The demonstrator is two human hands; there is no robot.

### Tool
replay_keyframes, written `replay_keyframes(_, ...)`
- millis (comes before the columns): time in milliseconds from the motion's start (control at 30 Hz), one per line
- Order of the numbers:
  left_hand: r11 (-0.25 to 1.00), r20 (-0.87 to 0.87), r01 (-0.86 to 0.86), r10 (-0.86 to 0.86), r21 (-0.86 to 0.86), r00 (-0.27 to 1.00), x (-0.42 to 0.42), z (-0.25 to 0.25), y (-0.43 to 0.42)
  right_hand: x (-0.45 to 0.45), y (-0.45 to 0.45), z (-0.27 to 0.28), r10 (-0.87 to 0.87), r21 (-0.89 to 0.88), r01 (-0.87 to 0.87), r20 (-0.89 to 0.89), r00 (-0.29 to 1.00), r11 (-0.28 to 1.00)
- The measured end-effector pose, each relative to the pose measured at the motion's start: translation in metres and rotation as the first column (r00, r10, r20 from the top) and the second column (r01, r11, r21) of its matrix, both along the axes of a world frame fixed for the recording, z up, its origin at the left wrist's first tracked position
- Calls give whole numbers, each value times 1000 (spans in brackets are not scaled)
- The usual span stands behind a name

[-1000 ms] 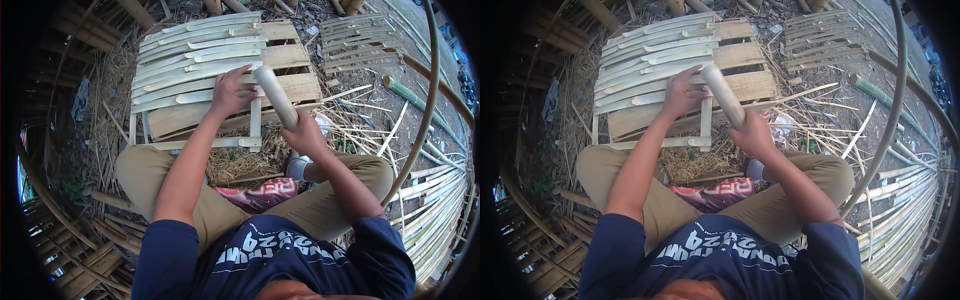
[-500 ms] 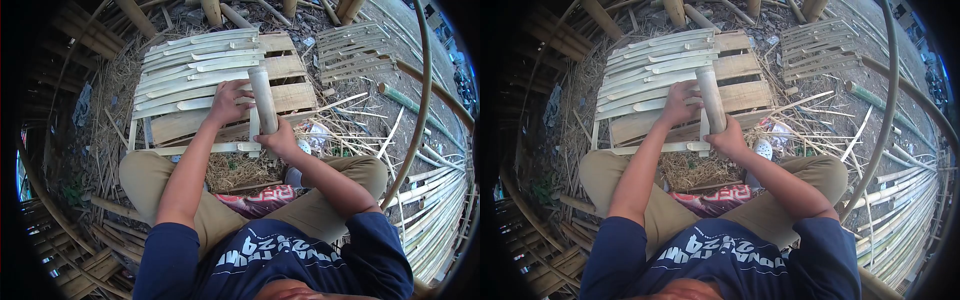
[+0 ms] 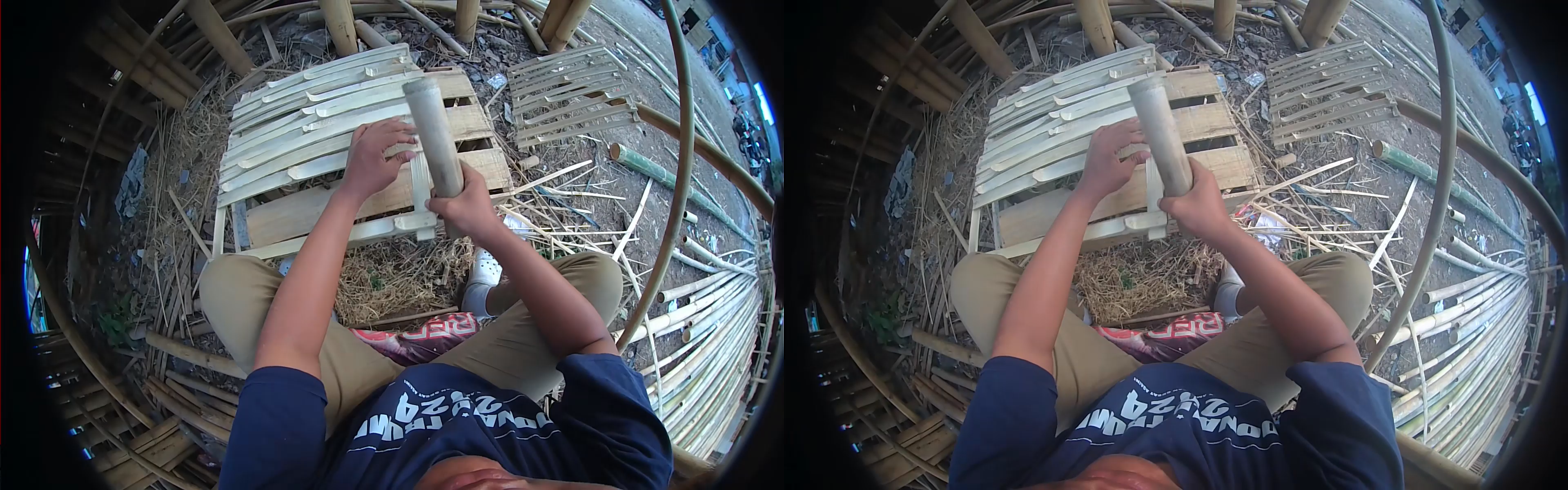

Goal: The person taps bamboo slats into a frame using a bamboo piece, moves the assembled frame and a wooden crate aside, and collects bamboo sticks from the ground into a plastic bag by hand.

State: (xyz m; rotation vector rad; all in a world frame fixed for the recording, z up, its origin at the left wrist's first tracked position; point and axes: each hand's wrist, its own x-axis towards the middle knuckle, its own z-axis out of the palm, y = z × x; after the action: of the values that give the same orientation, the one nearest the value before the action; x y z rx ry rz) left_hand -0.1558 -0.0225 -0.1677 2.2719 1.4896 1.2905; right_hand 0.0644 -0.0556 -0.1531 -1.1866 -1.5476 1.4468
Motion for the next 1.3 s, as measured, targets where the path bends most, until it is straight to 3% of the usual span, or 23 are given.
replay_keyframes(67,999,-30,-17,18,31,999,-1,-5,15,2,17,9,9,-42,-10,-42,999,999)
replay_keyframes(233,994,-106,-68,59,-88,993,4,-12,37,8,48,4,6,-71,-6,-9,1000,997)
replay_keyframes(400,987,-124,-70,52,-147,991,-1,-30,32,9,52,-28,27,-82,-20,80,996,996)
replay_keyframes(500,958,-353,-287,262,-22,898,-4,-35,20,9,54,-44,35,-87,-17,202,979,996)
replay_keyframes(567,936,-362,-350,335,24,870,-3,-44,15,11,55,-45,31,-89,-7,270,962,996)
replay_keyframes(667,917,-388,-398,380,35,840,-4,-53,18,21,59,-20,-84,34,76,394,915,996)
replay_keyframes(700,914,-398,-405,382,29,834,-4,-53,19,25,59,-1,-87,-7,98,407,909,995)
replay_keyframes(767,901,-439,-420,334,-112,834,-4,-39,16,38,60,30,-103,32,99,471,876,995)
replay_keyframes(800,887,-454,-427,312,-176,835,-4,-32,18,46,59,45,-132,162,47,570,811,986)
replay_keyframes(833,891,-445,-444,361,-95,820,-5,-32,21,50,56,64,-175,282,-22,653,737,959)
replay_keyframes(867,886,-434,-462,409,-21,803,-5,-36,23,47,48,98,-83,117,1,702,707,993)
replay_keyframes(900,875,-421,-481,455,50,785,-6,-44,24,50,48,111,-45,87,-31,750,660,996)
replay_keyframes(1000,844,-309,-513,535,155,787,-7,-61,38,69,57,87,-61,205,-178,801,595,962)
replay_keyframes(1067,854,-415,-519,490,49,767,-7,-64,38,73,63,71,-83,244,-217,824,561,945)
replay_keyframes(1200,850,-582,-499,323,-168,746,-17,-24,36,60,60,49,-86,237,-161,774,627,958)
replay_keyframes(1300,878,-490,-478,422,13,763,-22,-43,33,50,69,55,-36,204,-212,796,605,956)
